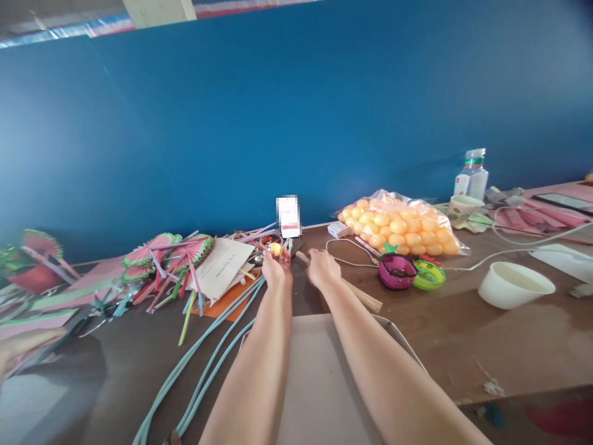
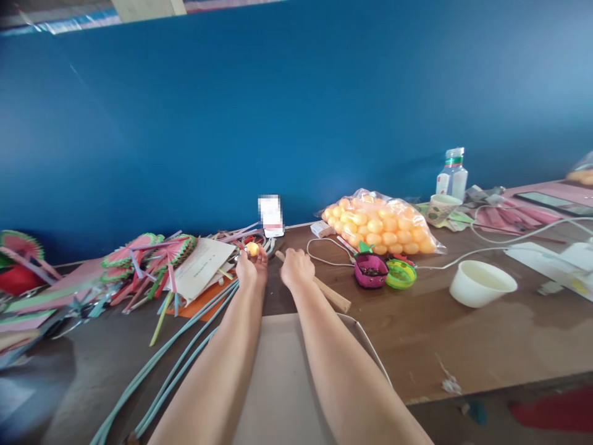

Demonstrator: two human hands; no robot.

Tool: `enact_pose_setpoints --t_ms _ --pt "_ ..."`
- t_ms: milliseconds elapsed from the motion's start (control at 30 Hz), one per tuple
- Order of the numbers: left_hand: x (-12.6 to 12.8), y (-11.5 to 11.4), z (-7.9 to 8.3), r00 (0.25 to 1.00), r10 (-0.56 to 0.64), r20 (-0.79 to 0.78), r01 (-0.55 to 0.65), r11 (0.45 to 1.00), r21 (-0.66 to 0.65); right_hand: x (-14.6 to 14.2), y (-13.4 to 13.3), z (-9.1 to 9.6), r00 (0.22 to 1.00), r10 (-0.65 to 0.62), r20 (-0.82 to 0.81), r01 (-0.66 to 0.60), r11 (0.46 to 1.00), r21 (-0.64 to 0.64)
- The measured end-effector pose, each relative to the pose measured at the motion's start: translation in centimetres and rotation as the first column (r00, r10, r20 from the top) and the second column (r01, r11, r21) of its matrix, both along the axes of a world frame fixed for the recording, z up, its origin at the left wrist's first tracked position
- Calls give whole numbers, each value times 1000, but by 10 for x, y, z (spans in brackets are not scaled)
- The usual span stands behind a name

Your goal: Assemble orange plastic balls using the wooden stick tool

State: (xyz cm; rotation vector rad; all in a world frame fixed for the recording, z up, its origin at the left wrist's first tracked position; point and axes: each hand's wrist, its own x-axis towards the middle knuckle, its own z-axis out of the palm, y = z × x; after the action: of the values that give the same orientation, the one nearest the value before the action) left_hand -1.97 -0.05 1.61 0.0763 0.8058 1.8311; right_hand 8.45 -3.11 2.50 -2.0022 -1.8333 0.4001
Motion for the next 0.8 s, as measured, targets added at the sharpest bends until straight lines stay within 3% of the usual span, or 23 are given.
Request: enact_pose_setpoints --t_ms 267,533,667,800 --pt "6 -3 2 998 -52 17 52 999 -15 -5 7 -16 999 24 27 -23 999 -37" --pt "7 1 -4 999 -38 -24 38 999 -7 -6 8 -20 999 14 37 -14 1000 -26" --pt "5 5 -9 999 17 -33 -18 999 -29 -6 7 -19 999 -33 -7 34 993 117" --pt "3 7 -10 1000 25 -18 -26 998 -65 -7 2 -9 997 -54 -57 70 938 340"
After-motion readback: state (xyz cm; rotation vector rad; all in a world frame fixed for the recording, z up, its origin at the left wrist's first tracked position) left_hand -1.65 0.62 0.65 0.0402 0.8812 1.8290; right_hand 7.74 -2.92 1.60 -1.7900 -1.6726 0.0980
